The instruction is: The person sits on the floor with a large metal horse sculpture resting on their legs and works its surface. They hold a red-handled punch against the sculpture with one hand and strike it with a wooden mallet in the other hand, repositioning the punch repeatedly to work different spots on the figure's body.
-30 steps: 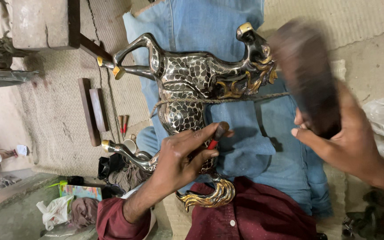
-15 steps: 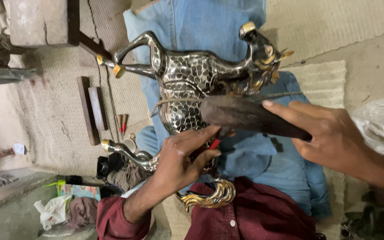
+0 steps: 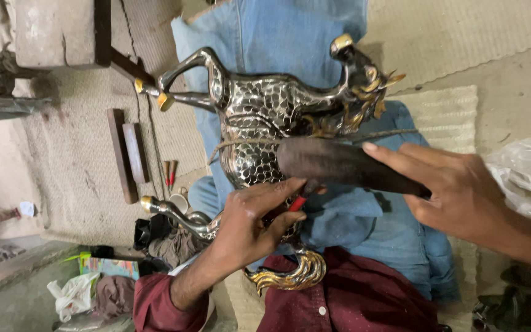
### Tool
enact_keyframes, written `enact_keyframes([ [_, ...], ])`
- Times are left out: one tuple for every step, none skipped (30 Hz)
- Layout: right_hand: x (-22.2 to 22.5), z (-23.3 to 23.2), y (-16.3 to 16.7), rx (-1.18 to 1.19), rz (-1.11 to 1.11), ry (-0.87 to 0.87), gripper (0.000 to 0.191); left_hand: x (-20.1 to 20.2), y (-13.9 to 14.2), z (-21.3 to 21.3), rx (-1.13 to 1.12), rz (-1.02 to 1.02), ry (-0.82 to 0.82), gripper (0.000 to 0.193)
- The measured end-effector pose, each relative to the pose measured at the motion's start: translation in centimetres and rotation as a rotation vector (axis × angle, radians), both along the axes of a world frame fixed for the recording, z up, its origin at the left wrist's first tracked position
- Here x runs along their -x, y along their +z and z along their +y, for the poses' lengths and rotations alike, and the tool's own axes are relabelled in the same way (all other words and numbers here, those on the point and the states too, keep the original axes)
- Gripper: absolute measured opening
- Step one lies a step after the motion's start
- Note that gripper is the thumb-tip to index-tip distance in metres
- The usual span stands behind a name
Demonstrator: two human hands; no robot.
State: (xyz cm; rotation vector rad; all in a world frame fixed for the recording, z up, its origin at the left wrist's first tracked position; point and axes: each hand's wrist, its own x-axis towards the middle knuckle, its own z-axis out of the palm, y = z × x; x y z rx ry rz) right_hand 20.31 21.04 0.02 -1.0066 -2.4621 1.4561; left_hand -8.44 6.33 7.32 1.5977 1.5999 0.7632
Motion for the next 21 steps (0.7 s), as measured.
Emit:
enact_keyframes([
  [0.0,0.0,0.0,-0.097,-0.182,0.064,0.082,0.0,0.0,0.0,0.000,-0.016,-0.008,0.059],
  [0.1,0.0,0.1,0.037,-0.011,-0.020,0.082,0.0,0.0,0.0,0.008,-0.032,-0.014,0.060],
  [0.1,-0.1,0.2,0.166,0.160,-0.103,0.082,0.1,0.1,0.0,0.011,-0.046,-0.019,0.061],
  [0.2,-0.1,0.4,0.298,0.329,-0.186,0.082,0.0,0.1,0.1,0.065,-0.020,-0.006,0.062],
  [0.2,-0.3,0.5,0.096,0.201,-0.087,0.083,-0.1,0.1,0.1,0.119,0.007,0.008,0.062],
  [0.2,-0.4,0.7,-0.110,0.072,0.010,0.084,0.0,0.1,0.1,0.171,0.035,0.018,0.062],
  [0.2,-0.4,0.8,-0.323,-0.061,0.102,0.086,0.0,0.1,0.2,0.118,0.020,0.008,0.062],
  [0.4,-0.6,0.8,-0.282,0.006,0.053,0.083,0.0,0.1,0.2,0.065,0.004,-0.001,0.063],
  [0.4,-0.7,0.9,-0.231,0.071,0.005,0.081,0.0,0.2,0.1,0.023,-0.014,-0.010,0.063],
  [0.4,-0.6,0.9,-0.180,0.136,-0.040,0.079,0.0,0.1,0.2,0.022,-0.043,-0.010,0.063],
  [0.3,-0.6,0.9,-0.122,0.067,-0.106,0.077,0.0,0.1,0.2,0.019,-0.071,-0.006,0.062],
  [0.1,-0.3,1.0,-0.063,-0.001,-0.172,0.076,0.1,0.1,0.2,0.016,-0.098,-0.005,0.061],
  [-0.1,-0.2,1.1,-0.008,-0.068,-0.242,0.075,0.1,0.1,0.2,0.008,-0.087,-0.016,0.061],
  [-0.4,0.1,1.3,-0.008,0.019,-0.264,0.066,0.2,0.1,0.3,-0.003,-0.074,-0.027,0.061],
  [-0.9,0.4,1.7,-0.009,0.105,-0.284,0.057,0.2,0.1,0.3,-0.014,-0.062,-0.036,0.061],
  [-1.2,0.6,2.0,-0.007,0.191,-0.305,0.048,0.2,0.2,0.4,-0.014,-0.071,-0.034,0.061],
  [-1.4,0.6,2.2,0.008,0.249,-0.313,0.039,0.2,0.2,0.3,-0.010,-0.084,-0.032,0.061],
  [-1.6,0.6,2.6,0.023,0.307,-0.322,0.032,0.2,0.2,0.4,-0.006,-0.097,-0.031,0.060],
  [-1.5,0.6,2.7,0.062,0.370,-0.338,0.032,0.2,0.2,0.4,0.004,-0.082,-0.033,0.060],
  [-1.4,0.6,2.8,0.100,0.434,-0.354,0.032,0.2,0.2,0.5,0.015,-0.067,-0.032,0.060],
  [-1.0,0.5,2.6,0.166,0.498,-0.374,0.037,0.1,0.2,0.4,0.027,-0.053,-0.029,0.060],
])
